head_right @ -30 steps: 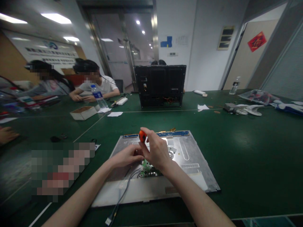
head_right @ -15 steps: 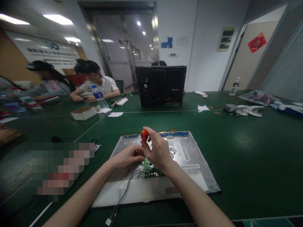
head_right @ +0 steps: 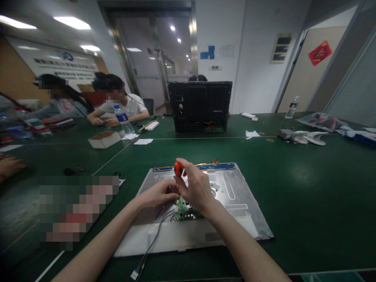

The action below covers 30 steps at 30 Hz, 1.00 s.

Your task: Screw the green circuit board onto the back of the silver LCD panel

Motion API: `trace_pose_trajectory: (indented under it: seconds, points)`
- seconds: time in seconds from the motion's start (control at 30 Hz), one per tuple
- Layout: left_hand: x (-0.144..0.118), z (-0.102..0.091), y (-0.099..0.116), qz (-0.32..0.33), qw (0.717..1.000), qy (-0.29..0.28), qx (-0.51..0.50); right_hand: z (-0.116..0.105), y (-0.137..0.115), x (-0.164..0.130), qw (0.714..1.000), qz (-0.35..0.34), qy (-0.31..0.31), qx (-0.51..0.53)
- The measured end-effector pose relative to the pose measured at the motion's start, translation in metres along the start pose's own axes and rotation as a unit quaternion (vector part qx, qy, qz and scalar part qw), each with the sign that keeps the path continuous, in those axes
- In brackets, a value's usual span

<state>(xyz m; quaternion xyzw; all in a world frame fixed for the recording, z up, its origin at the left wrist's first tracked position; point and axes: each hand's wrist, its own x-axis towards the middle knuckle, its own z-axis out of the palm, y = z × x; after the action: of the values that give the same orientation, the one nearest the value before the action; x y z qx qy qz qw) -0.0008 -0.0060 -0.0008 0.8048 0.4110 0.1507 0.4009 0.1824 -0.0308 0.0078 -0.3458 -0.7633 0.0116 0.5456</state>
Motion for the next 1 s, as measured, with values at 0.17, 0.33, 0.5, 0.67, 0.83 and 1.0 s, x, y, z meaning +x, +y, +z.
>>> trace_pose_trajectory:
  seconds: [0.17, 0.33, 0.5, 0.67, 0.83, 1.0]
  points:
    - [-0.0004, -0.0004, 0.0009, 0.0, 1.0, -0.002, -0.001, -0.0007, -0.0002, 0.0008, 1.0, -0.009, 0.0, 0.002]
    - [0.0006, -0.0003, -0.0006, -0.003, 1.0, -0.003, 0.001, 0.0007, 0.0014, 0.0001, 1.0, 0.004, -0.006, -0.011]
    - [0.0008, -0.0004, -0.0021, -0.002, 1.0, -0.005, 0.007, 0.0014, 0.002, -0.0002, 1.0, 0.012, -0.008, -0.018]
    - [-0.0005, 0.0, -0.0001, -0.004, 1.0, -0.002, 0.007, 0.0021, 0.0023, -0.0004, 0.999, 0.025, -0.008, -0.023]
    - [0.0, -0.0004, -0.0006, -0.005, 1.0, -0.007, 0.013, 0.0016, 0.0029, -0.001, 0.999, 0.026, 0.014, -0.012]
    - [-0.0006, -0.0018, -0.004, -0.004, 1.0, -0.002, 0.023, 0.0, 0.0043, -0.0011, 0.999, 0.037, 0.028, -0.003]
